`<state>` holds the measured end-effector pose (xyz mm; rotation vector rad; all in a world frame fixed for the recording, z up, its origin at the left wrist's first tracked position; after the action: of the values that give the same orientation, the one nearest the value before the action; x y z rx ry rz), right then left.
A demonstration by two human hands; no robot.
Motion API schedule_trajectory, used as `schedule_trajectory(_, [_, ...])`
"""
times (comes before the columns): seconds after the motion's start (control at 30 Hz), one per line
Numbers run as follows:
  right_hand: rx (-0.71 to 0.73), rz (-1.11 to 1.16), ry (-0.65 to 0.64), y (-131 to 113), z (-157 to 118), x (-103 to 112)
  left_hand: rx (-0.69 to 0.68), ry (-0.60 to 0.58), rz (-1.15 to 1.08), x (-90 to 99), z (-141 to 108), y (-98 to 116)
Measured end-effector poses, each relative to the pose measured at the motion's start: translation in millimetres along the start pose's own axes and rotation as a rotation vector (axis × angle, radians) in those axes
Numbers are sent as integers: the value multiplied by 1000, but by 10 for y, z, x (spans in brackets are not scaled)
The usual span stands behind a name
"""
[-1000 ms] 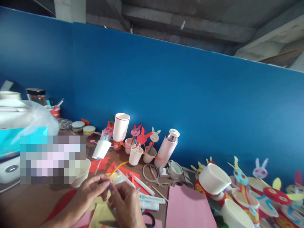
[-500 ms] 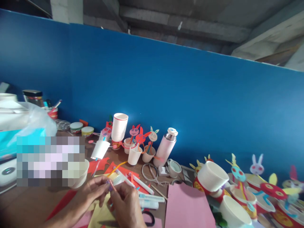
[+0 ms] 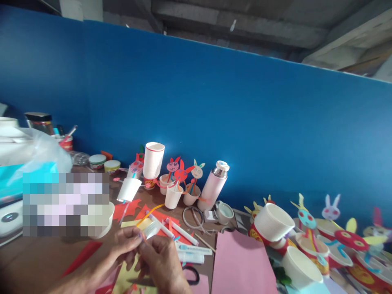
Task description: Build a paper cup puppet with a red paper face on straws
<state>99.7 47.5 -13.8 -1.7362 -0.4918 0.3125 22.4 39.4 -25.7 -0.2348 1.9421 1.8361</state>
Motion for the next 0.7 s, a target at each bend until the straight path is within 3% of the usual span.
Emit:
schedule_trajectory(0.23, [6, -57, 65, 63, 41, 31, 17, -10, 80, 53, 52, -54])
schedule_trajectory(0.43, [-5, -26, -47, 44, 35, 99, 21, 217, 52, 238, 43, 35])
schedule_trajectory(0.57, [-24, 84, -7, 84, 88, 270, -16, 227, 21, 239, 18, 114])
schedule_trajectory(0.7, [28, -32, -92, 13, 39, 170, -23, 223, 8, 271, 32, 70])
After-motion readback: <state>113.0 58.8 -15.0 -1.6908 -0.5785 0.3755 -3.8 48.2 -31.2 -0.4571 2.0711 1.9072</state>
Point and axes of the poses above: each hand's wrist, its own z-axis towards the middle knuckle, its own x-axis out of the back of the hand, y = z × x, the point moved 9 cm from there along z, towards the middle knuckle, and after that the axes turned 5 degrees about -x, right-handed, at the moved point
